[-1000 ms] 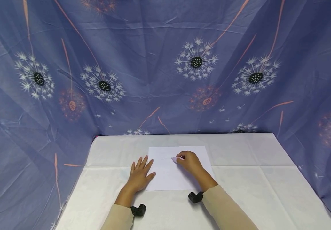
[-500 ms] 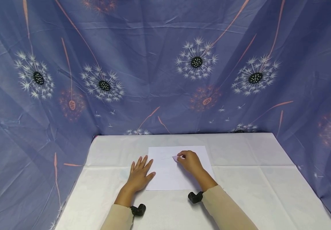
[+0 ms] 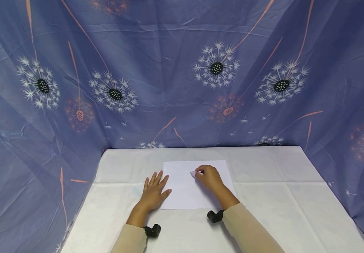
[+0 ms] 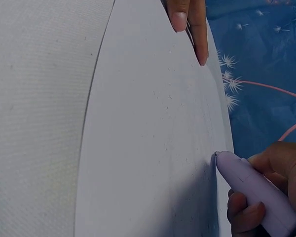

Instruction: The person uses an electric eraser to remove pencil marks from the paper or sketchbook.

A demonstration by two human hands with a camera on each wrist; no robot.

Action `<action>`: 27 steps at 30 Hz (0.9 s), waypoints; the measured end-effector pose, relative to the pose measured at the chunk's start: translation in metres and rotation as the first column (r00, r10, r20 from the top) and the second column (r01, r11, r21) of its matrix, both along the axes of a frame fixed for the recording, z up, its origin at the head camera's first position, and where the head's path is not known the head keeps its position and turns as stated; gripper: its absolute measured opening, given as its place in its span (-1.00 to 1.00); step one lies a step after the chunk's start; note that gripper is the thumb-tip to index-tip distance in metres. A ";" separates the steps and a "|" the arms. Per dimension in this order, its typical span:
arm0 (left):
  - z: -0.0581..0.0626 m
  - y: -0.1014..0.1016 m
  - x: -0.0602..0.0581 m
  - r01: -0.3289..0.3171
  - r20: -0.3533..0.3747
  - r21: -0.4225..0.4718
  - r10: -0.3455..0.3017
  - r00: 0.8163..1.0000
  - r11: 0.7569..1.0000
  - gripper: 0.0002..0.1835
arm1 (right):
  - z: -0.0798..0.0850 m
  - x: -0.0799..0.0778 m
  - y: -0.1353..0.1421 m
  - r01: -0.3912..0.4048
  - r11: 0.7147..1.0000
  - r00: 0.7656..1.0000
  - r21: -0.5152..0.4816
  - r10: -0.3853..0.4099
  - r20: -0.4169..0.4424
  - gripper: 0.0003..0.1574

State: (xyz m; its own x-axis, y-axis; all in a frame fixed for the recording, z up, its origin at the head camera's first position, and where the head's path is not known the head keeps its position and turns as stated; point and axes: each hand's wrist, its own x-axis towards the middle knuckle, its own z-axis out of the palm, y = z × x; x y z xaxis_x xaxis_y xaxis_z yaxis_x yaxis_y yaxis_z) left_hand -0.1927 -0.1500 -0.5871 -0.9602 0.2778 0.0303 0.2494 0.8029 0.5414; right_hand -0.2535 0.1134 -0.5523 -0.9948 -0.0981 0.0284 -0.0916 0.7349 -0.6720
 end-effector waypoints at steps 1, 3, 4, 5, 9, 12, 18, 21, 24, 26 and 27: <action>-0.001 0.000 0.000 0.001 -0.004 0.003 -0.001 1.000 1.000 -0.31 | 0.000 0.000 0.000 0.002 1.000 1.000 0.002 -0.002 0.001 -0.84; -0.001 0.000 -0.001 -0.001 0.004 -0.006 0.001 1.000 1.000 -0.31 | 0.001 0.000 0.000 0.002 1.000 1.000 0.003 -0.002 -0.002 -0.84; -0.001 0.000 -0.001 -0.003 0.011 -0.009 0.003 1.000 1.000 -0.31 | 0.001 0.000 0.001 0.000 1.000 1.000 0.004 0.000 -0.003 -0.84; 0.000 0.000 -0.001 -0.006 0.016 -0.010 0.006 1.000 1.000 -0.31 | 0.001 0.000 0.001 -0.003 1.000 1.000 0.006 0.003 -0.001 -0.84; 0.002 0.000 -0.001 -0.009 0.027 -0.012 0.009 1.000 1.000 -0.32 | 0.001 -0.001 0.000 -0.003 1.000 1.000 -0.004 0.003 0.007 -0.83; 0.002 0.000 -0.001 -0.008 0.029 -0.013 0.008 1.000 1.000 -0.32 | 0.001 0.000 0.001 0.002 1.000 1.000 -0.008 -0.002 0.008 -0.81; 0.001 0.000 -0.001 -0.009 0.030 -0.024 0.010 1.000 1.000 -0.31 | 0.002 0.000 0.001 0.000 1.000 1.000 -0.010 0.000 0.007 -0.81; 0.002 0.000 -0.001 -0.006 0.020 -0.023 0.007 1.000 1.000 -0.32 | 0.002 0.000 0.001 -0.007 1.000 1.000 -0.006 0.007 0.009 -0.81; 0.003 0.000 0.000 -0.003 0.011 -0.019 0.003 1.000 1.000 -0.32 | 0.002 0.000 0.000 -0.011 1.000 1.000 -0.006 0.011 0.006 -0.81; 0.004 0.000 0.000 -0.001 0.010 -0.020 0.002 1.000 1.000 -0.32 | 0.002 0.000 0.000 -0.011 1.000 1.000 -0.005 0.011 0.003 -0.81; 0.004 0.000 0.000 -0.001 0.013 -0.023 0.002 1.000 1.000 -0.31 | 0.002 0.001 0.000 -0.009 1.000 1.000 -0.005 0.009 0.003 -0.80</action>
State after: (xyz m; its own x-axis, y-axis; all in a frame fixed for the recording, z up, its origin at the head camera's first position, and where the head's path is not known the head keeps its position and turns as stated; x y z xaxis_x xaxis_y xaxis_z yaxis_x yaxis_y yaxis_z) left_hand -0.1923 -0.1497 -0.5831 -0.9608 0.2768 0.0117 0.2414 0.8157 0.5257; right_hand -0.2529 0.1132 -0.5498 -0.9939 -0.1070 0.0261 -0.0965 0.7306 -0.6759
